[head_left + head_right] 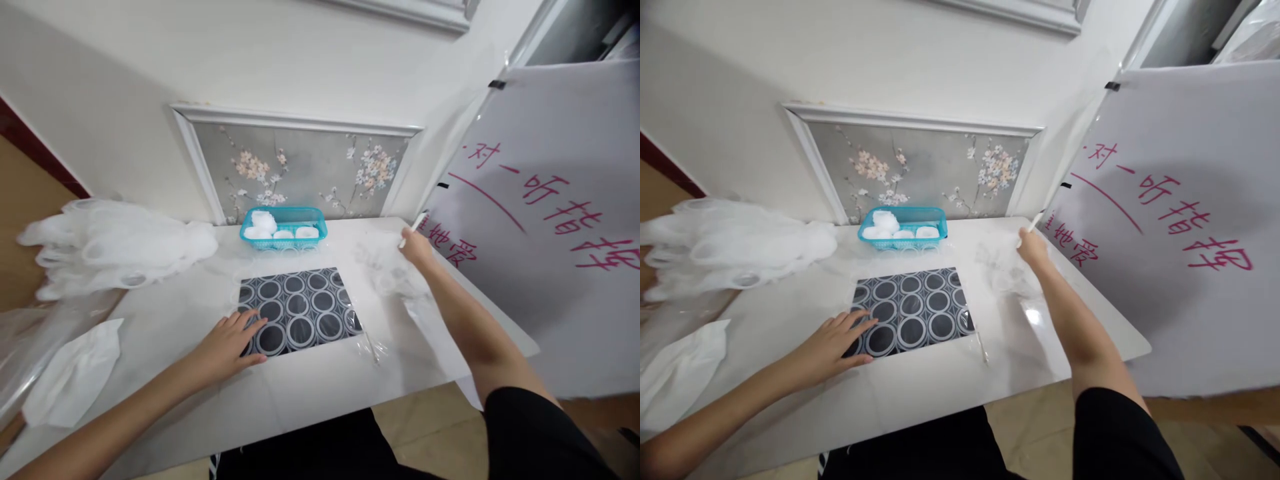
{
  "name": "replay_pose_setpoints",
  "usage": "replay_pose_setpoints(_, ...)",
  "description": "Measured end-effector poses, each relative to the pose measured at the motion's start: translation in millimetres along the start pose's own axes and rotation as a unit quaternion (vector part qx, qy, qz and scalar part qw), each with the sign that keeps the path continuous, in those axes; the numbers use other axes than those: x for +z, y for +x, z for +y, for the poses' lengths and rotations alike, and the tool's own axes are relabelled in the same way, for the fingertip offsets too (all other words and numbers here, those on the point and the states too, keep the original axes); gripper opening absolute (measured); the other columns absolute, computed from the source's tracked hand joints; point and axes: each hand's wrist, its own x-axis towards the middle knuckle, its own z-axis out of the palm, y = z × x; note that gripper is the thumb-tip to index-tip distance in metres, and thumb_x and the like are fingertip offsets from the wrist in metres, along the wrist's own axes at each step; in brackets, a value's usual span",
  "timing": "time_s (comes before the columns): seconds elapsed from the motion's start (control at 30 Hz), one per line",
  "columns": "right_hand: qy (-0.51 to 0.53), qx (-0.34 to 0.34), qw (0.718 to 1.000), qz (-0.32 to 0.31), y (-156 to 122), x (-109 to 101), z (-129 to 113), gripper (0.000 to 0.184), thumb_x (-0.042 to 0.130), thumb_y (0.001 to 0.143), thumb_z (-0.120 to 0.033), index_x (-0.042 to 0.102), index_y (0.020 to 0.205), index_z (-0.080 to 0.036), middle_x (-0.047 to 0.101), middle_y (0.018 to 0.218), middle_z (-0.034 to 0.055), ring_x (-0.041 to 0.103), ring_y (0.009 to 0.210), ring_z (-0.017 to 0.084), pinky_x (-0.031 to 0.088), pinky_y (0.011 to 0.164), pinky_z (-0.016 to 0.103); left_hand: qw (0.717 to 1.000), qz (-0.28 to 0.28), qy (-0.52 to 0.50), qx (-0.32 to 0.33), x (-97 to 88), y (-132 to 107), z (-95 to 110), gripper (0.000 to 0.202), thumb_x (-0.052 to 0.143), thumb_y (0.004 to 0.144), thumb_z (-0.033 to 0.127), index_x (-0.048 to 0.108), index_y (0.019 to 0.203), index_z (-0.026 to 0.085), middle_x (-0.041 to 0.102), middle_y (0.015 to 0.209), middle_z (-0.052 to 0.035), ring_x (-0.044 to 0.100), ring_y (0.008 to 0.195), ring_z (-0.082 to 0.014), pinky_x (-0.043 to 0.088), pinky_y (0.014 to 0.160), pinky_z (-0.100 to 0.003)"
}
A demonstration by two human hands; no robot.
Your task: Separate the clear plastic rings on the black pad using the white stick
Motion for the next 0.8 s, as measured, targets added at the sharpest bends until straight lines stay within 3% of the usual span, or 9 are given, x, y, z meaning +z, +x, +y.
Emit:
replay_pose_setpoints(0.17,0.009,0.067,0.99,0.127,-15.6,-19.3,35.9,0.027,0.05,0.08,-0.019,0.054,0.106,-0.014,0.062,0.096,0.0155,0.059,0.087,0.027,0.04,0.069,0.032,0.999,0.022,-0.04,0.025,-2.0,4.0,-3.6,0.063,0.043,0.086,0.064,0.046,0.137,0.027,0.043,0.142,-0.0114,0.043,0.126,-0.0317,0.04,0.1,-0.046)
replay_pose_setpoints(0.33,0.002,-0.034,0.999,-0.025,-63.2,18.3,37.3,0.028,0.056,0.074,-0.02,0.055,0.102,-0.016,0.063,0.085,0.0121,0.058,0.091,0.027,0.041,0.068,0.031,0.994,0.064,-0.054,0.068,-6.5,13.5,9.1,0.056,0.044,0.089,0.057,0.046,0.136,0.028,0.043,0.14,-0.0098,0.044,0.123,-0.029,0.039,0.1,-0.045)
replay_pose_setpoints(0.4,0.002,-0.047,0.998,-0.052,-77.2,26.0,37.4,0.029,0.056,0.074,-0.022,0.054,0.103,-0.016,0.065,0.089,0.0128,0.058,0.094,0.028,0.042,0.068,0.032,0.993,0.077,-0.052,0.076,-6.6,14.6,7.8,0.053,0.046,0.089,0.055,0.048,0.134,0.027,0.046,0.138,-0.01,0.046,0.121,-0.0284,0.039,0.1,-0.044)
replay_pose_setpoints(0.5,0.04,-0.026,0.998,-0.032,-88.0,11.5,34.6,0.037,0.06,0.073,-0.038,0.052,0.103,-0.017,0.062,0.113,0.0168,0.06,0.089,0.029,0.044,0.068,0.036,0.991,0.092,-0.055,0.076,-3.4,13.7,-9.0,0.048,0.049,0.088,0.053,0.055,0.127,0.024,0.052,0.13,-0.0101,0.049,0.115,-0.0271,0.041,0.097,-0.043)
replay_pose_setpoints(0.6,0.13,-0.018,0.99,0.049,-100.6,-19.0,7.7,0.039,0.062,0.07,-0.044,0.052,0.099,-0.019,0.054,0.131,0.0179,0.061,0.091,0.031,0.045,0.076,0.043,0.986,0.126,-0.094,0.051,4.2,10.3,-39.9,0.044,0.048,0.089,0.052,0.062,0.117,0.021,0.059,0.12,-0.0097,0.053,0.108,-0.024,0.042,0.097,-0.041)
replay_pose_setpoints(0.67,0.24,-0.018,0.965,0.108,-115.4,-34.7,-31.3,0.033,0.059,0.074,-0.044,0.054,0.096,-0.02,0.06,0.125,0.0159,0.061,0.094,0.031,0.045,0.082,0.045,0.978,0.167,-0.129,0.005,9.7,7.7,-62.0,0.044,0.045,0.089,0.053,0.064,0.111,0.02,0.061,0.115,-0.0094,0.054,0.106,-0.0231,0.042,0.096,-0.04)
replay_pose_setpoints(0.7,0.326,-0.023,0.94,0.093,-124.0,-39.0,-56.6,0.032,0.057,0.076,-0.047,0.056,0.093,-0.02,0.065,0.115,0.0141,0.063,0.091,0.028,0.047,0.082,0.043,0.973,0.18,-0.141,-0.012,11.7,6.5,-71.9,0.044,0.045,0.089,0.054,0.065,0.109,0.02,0.062,0.113,-0.0089,0.054,0.105,-0.023,0.043,0.096,-0.04)
replay_pose_setpoints(0.73,0.426,-0.036,0.903,0.043,-132.9,-40.6,-84.3,0.034,0.053,0.078,-0.052,0.057,0.088,-0.02,0.07,0.101,0.0127,0.065,0.084,0.026,0.049,0.077,0.041,0.971,0.188,-0.148,-0.023,12.9,5.1,-80.3,0.044,0.046,0.087,0.056,0.066,0.107,0.022,0.062,0.112,-0.0083,0.054,0.105,-0.023,0.042,0.096,-0.04)
replay_pose_setpoints(0.8,0.598,-0.057,0.784,-0.155,-150.2,-36.8,-142.1,0.045,0.041,0.083,-0.063,0.058,0.086,-0.021,0.072,0.077,0.0087,0.066,0.067,0.022,0.052,0.067,0.037,0.972,0.182,-0.146,-0.019,12.6,1.8,-91.4,0.047,0.048,0.084,0.061,0.066,0.106,0.024,0.062,0.113,-0.007,0.054,0.104,-0.023,0.041,0.097,-0.041)
